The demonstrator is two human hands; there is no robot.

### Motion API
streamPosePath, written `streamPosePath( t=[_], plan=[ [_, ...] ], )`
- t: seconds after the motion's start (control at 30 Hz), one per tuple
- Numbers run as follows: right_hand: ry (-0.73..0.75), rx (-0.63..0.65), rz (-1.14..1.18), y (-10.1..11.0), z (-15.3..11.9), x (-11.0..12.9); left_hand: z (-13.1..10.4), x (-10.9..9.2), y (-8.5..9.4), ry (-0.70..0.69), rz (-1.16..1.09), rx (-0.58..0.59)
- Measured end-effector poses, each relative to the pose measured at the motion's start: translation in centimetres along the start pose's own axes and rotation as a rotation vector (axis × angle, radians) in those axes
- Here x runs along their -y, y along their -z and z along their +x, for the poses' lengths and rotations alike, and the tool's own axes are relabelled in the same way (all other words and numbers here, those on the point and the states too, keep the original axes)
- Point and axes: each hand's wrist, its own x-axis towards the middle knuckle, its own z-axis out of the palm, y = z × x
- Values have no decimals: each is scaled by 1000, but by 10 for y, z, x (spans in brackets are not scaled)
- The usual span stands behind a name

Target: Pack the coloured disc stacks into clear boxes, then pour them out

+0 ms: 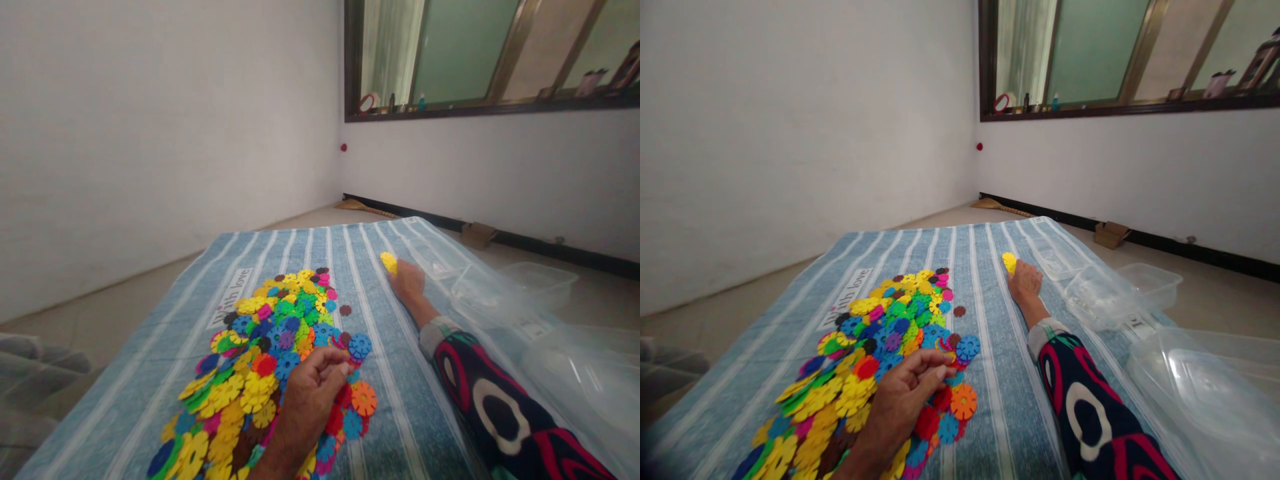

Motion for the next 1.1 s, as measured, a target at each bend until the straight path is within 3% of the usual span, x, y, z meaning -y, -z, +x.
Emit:
streamPosePath(
  t=[0.77, 1.1],
  plan=[
    [-25, 33, 116, -3, 3, -5, 0, -1, 0, 17, 11, 37],
    [-3, -42, 160, 5, -10, -9, -2, 2, -2, -42, 116, 78]
  ],
)
